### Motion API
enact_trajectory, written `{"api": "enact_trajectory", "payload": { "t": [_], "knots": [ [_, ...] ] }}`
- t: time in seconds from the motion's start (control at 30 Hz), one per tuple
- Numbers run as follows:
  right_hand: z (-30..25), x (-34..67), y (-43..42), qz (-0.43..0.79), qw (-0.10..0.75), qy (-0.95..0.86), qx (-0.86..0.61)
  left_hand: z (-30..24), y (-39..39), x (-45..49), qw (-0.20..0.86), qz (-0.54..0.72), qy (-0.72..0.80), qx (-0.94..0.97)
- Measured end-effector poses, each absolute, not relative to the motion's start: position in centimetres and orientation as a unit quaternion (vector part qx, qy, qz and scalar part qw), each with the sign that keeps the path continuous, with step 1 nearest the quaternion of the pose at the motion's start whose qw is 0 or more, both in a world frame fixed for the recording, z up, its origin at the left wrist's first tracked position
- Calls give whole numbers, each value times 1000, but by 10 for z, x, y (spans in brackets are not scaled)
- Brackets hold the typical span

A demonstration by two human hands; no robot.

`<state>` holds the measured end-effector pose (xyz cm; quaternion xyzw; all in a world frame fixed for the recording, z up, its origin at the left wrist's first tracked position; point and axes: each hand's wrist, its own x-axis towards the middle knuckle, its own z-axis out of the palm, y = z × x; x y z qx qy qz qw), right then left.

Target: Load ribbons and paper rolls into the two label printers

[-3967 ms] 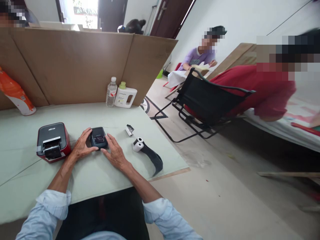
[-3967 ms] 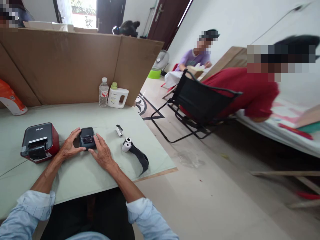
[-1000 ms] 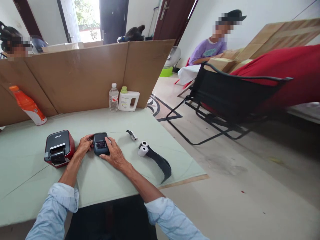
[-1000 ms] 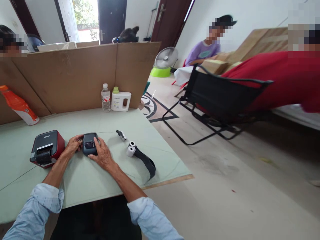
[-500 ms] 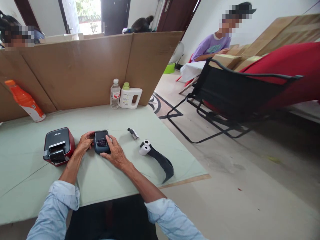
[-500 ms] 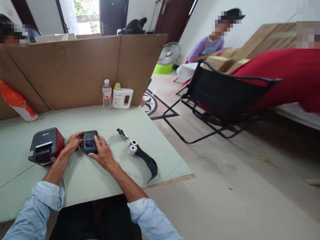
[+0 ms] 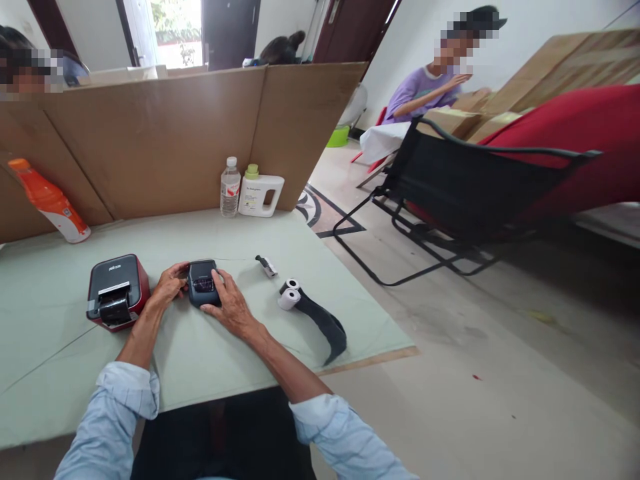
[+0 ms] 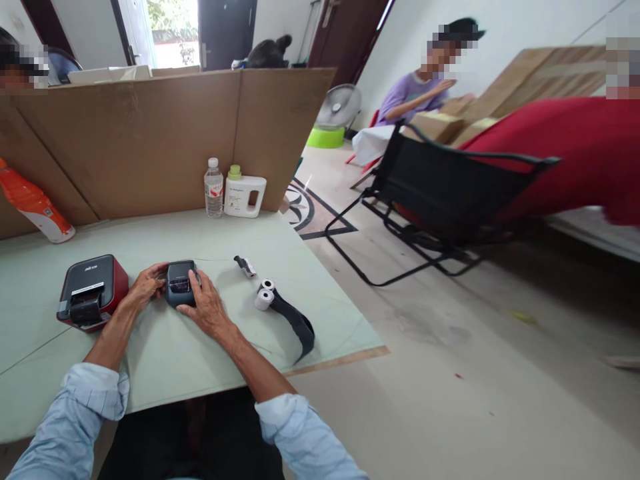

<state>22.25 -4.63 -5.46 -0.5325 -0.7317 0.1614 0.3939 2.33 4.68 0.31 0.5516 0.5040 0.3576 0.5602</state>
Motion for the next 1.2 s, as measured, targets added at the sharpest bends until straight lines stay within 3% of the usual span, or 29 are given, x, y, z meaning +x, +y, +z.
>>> {"api": "enact_trajectory", "payload": {
  "t": [0.27,0.43,0.77,0.97,1.2],
  "knots": [
    [-55,222,-46,166,390,-732,-533,4,47,29,533,340,537,559],
    [-53,221,-47,166,390,-732,-534,1,42,35,462,368,545,596],
    [-48,223,-48,178,401,-723,-533,5,38,22,511,368,489,604],
    [-47,222,-47,182,414,-716,-533,7,43,18,486,395,412,662],
    [-46,222,-48,184,422,-705,-539,14,42,22,479,385,432,660]
  ]
}}
